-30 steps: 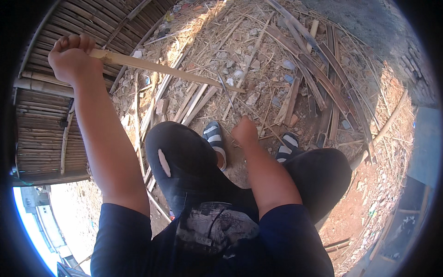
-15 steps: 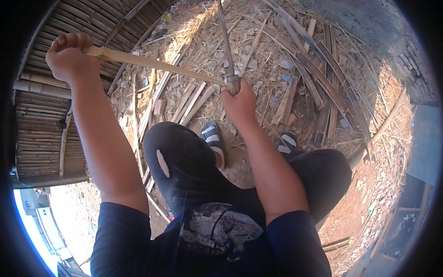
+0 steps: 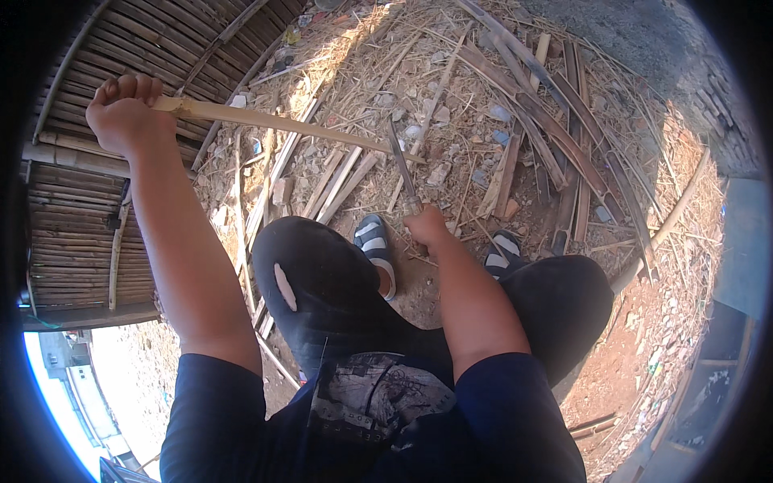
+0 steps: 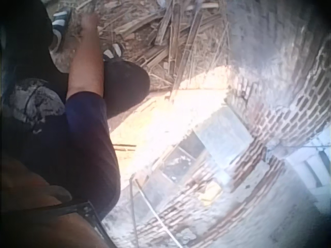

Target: The person uses a hammer to split a piece of bamboo and then shaves the surface of a bamboo strip using a large knife.

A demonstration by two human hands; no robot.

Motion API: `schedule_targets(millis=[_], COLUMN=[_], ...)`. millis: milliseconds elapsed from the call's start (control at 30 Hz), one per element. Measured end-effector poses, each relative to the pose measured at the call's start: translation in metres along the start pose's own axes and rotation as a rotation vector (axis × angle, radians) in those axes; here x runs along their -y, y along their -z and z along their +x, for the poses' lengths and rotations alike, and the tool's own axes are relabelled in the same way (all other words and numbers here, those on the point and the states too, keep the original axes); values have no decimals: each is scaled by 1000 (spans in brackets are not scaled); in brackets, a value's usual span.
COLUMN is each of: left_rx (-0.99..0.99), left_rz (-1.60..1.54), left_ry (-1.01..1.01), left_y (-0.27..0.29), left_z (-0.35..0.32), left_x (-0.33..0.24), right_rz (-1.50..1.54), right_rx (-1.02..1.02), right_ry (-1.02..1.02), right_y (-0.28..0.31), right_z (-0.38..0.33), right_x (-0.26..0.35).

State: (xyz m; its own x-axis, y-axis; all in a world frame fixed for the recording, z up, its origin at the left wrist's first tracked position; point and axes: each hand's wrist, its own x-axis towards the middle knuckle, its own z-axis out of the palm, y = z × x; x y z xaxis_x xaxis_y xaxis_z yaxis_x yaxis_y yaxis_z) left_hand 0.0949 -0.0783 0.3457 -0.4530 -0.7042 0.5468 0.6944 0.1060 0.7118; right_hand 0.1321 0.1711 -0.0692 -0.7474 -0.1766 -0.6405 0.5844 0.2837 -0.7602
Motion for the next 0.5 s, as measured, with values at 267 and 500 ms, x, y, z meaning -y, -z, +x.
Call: schedule_targets(millis=[267, 500], left_rx=[24, 16], left_rz=[6, 65], left_ry=[-6, -40], left_y=[-5, -14], left_z=[0, -3], left_x=[5, 0], right_rz=[68, -225], right_rx=[-375, -459], right_ry=[577, 532], right_y=[11, -12], right_z=[-28, -36], right_x=[91, 57])
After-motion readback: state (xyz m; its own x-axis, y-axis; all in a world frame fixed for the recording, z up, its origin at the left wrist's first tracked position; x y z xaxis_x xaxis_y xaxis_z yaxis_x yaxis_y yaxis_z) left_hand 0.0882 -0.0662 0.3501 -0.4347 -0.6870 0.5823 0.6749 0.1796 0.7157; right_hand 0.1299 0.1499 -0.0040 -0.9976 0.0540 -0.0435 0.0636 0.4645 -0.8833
